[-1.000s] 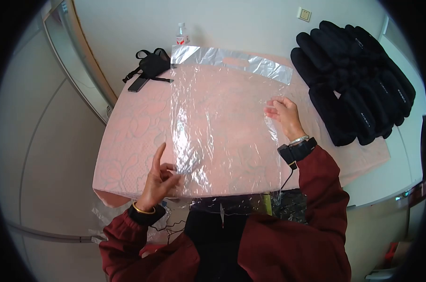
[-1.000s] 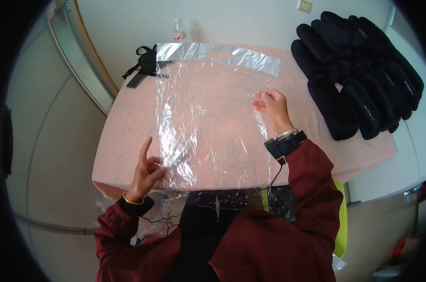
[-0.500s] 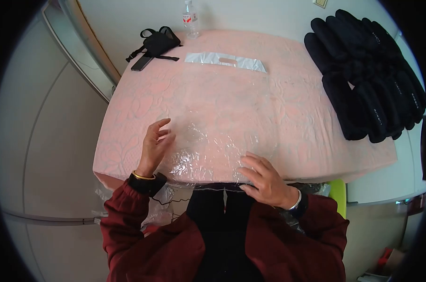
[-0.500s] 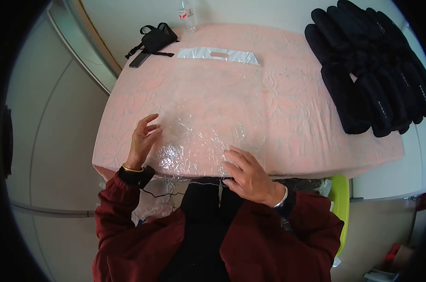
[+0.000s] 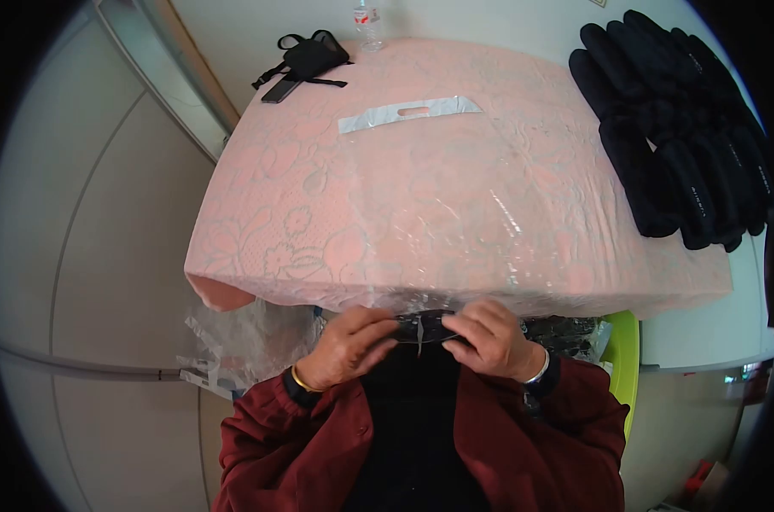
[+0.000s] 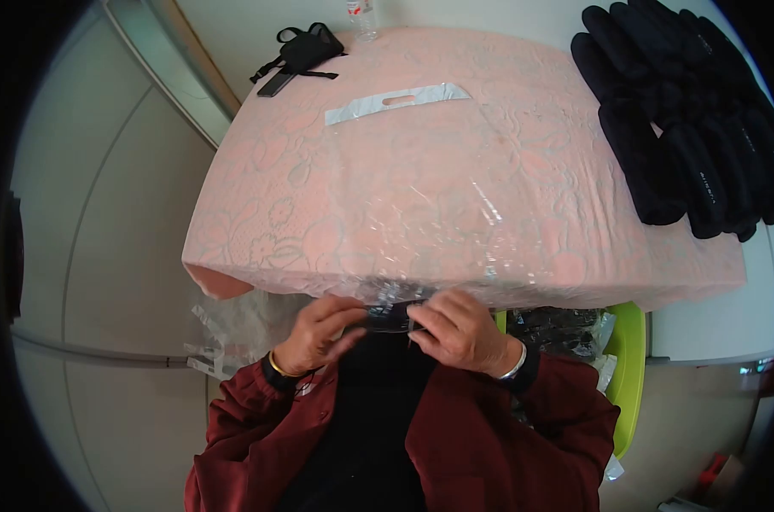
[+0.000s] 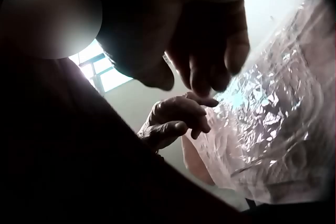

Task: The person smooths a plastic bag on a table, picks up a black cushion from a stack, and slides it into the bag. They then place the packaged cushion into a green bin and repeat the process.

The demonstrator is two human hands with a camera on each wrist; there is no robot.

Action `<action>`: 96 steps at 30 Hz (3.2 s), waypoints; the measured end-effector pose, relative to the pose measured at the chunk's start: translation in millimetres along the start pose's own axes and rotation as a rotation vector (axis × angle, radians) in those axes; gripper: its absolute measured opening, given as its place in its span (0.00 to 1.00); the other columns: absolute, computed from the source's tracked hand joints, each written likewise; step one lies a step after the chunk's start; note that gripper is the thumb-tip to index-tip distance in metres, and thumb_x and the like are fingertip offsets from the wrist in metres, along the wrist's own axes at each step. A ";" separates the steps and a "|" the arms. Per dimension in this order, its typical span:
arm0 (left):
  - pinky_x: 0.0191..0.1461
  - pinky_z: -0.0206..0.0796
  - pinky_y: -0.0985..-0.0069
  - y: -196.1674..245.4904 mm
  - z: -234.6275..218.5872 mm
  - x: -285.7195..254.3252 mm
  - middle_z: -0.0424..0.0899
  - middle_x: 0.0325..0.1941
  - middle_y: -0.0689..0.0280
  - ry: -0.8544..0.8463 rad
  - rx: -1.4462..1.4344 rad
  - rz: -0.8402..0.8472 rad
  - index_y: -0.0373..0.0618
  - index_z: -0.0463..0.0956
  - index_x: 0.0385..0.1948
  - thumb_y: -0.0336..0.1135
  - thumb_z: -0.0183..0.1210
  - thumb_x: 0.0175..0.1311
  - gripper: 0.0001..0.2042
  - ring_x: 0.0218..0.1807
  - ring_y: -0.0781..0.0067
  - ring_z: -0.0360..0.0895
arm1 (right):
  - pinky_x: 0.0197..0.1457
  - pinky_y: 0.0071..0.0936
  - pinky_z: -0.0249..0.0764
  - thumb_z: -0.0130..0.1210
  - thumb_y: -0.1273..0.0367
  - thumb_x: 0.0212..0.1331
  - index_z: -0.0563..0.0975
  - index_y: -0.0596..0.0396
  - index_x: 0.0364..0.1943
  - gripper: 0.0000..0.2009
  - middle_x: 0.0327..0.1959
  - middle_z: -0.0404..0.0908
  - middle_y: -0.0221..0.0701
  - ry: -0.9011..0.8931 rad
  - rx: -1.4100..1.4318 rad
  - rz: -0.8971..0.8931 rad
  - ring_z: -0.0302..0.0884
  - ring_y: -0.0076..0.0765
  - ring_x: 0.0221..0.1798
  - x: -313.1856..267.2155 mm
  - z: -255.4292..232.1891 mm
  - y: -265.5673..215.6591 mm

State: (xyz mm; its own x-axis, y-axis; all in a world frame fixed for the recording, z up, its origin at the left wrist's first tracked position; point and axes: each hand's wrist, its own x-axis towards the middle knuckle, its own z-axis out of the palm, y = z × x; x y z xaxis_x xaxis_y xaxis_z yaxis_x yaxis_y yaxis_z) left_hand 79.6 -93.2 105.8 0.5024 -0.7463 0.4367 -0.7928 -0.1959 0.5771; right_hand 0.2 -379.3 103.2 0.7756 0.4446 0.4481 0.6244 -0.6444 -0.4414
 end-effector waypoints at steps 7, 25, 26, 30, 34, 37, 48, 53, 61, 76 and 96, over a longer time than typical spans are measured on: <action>0.50 0.76 0.63 -2.9 31.5 -33.1 0.82 0.50 0.55 -0.087 0.030 -0.068 0.41 0.79 0.47 0.27 0.68 0.55 0.16 0.48 0.50 0.81 | 0.60 0.44 0.72 0.68 0.62 0.48 0.78 0.63 0.49 0.25 0.49 0.77 0.49 -0.242 -0.142 0.177 0.74 0.55 0.55 -84.3 65.0 53.6; 0.60 0.69 0.61 14.5 114.6 -57.5 0.78 0.55 0.52 -0.019 0.118 0.076 0.41 0.70 0.59 0.36 0.63 0.61 0.24 0.56 0.49 0.76 | 0.46 0.36 0.79 0.56 0.72 0.61 0.81 0.57 0.49 0.13 0.42 0.84 0.48 -0.141 0.269 0.368 0.85 0.48 0.43 -92.1 138.4 46.4; 0.60 0.68 0.62 13.6 117.6 -56.4 0.79 0.55 0.52 0.091 0.134 0.108 0.41 0.69 0.60 0.36 0.63 0.61 0.25 0.56 0.49 0.76 | 0.43 0.33 0.79 0.56 0.72 0.62 0.81 0.57 0.49 0.12 0.39 0.85 0.46 -0.161 0.301 0.174 0.86 0.44 0.39 -86.1 134.2 33.1; 0.56 0.71 0.62 -10.5 115.1 -78.5 0.83 0.48 0.53 -0.326 0.130 -0.084 0.41 0.72 0.57 0.37 0.64 0.58 0.24 0.53 0.52 0.80 | 0.39 0.26 0.78 0.55 0.71 0.63 0.81 0.56 0.50 0.12 0.34 0.85 0.37 -0.287 0.639 0.441 0.83 0.29 0.33 -71.9 81.9 -23.6; 0.51 0.73 0.62 -7.3 86.6 -94.3 0.85 0.40 0.52 -0.360 0.029 -0.204 0.39 0.75 0.52 0.38 0.64 0.59 0.20 0.47 0.50 0.83 | 0.38 0.22 0.76 0.54 0.70 0.66 0.81 0.56 0.51 0.12 0.31 0.82 0.30 -0.288 0.589 0.576 0.77 0.21 0.31 -100.4 45.7 -24.0; 0.44 0.74 0.64 -2.0 71.0 -104.5 0.86 0.37 0.52 -0.359 -0.177 -0.243 0.38 0.77 0.50 0.40 0.63 0.65 0.18 0.40 0.51 0.83 | 0.39 0.22 0.76 0.54 0.69 0.67 0.80 0.56 0.51 0.13 0.31 0.82 0.29 -0.275 0.627 0.665 0.77 0.22 0.31 -127.7 42.5 -23.7; 0.46 0.74 0.67 37.6 58.7 -102.8 0.85 0.44 0.51 -0.442 -0.193 -0.311 0.34 0.77 0.51 0.46 0.64 0.65 0.23 0.45 0.55 0.84 | 0.52 0.27 0.76 0.57 0.63 0.69 0.69 0.59 0.64 0.24 0.51 0.80 0.37 0.208 0.840 0.739 0.79 0.29 0.51 -142.0 87.5 25.7; 0.49 0.73 0.65 62.0 49.1 -105.3 0.84 0.46 0.49 -0.445 -0.221 -0.319 0.34 0.77 0.50 0.47 0.63 0.65 0.23 0.48 0.50 0.82 | 0.52 0.31 0.76 0.59 0.64 0.67 0.70 0.54 0.62 0.22 0.54 0.79 0.35 0.606 1.273 0.880 0.78 0.34 0.55 -121.7 78.4 56.9; 0.50 0.72 0.68 56.9 45.0 -105.3 0.81 0.49 0.54 -0.391 -0.208 -0.241 0.38 0.76 0.53 0.44 0.65 0.65 0.22 0.50 0.54 0.80 | 0.40 0.23 0.71 0.60 0.66 0.66 0.78 0.48 0.44 0.07 0.43 0.81 0.26 0.809 1.574 0.714 0.75 0.24 0.40 -114.9 56.8 80.4; 0.57 0.72 0.66 -20.7 70.7 -43.3 0.78 0.52 0.56 0.359 -0.590 -0.372 0.42 0.58 0.69 0.36 0.64 0.67 0.32 0.53 0.65 0.78 | 0.34 0.21 0.73 0.56 0.69 0.68 0.79 0.55 0.40 0.05 0.34 0.83 0.29 0.618 1.209 0.818 0.78 0.23 0.31 -82.2 48.0 21.0; 0.47 0.78 0.74 -38.9 -28.8 35.3 0.75 0.58 0.56 0.697 -0.858 -0.444 0.46 0.48 0.74 0.28 0.59 0.68 0.35 0.42 0.71 0.81 | 0.36 0.23 0.77 0.43 0.57 0.76 0.77 0.61 0.48 0.19 0.36 0.85 0.38 0.003 1.279 0.880 0.84 0.30 0.35 -3.6 4.5 20.2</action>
State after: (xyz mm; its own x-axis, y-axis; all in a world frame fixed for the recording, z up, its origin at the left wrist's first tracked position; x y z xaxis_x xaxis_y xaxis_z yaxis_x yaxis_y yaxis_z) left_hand 138.1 -93.6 118.6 0.9641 -0.1624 0.2100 -0.1457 0.3375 0.9300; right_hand 10.4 -391.1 89.2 0.9281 0.2221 -0.2989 -0.3506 0.2506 -0.9024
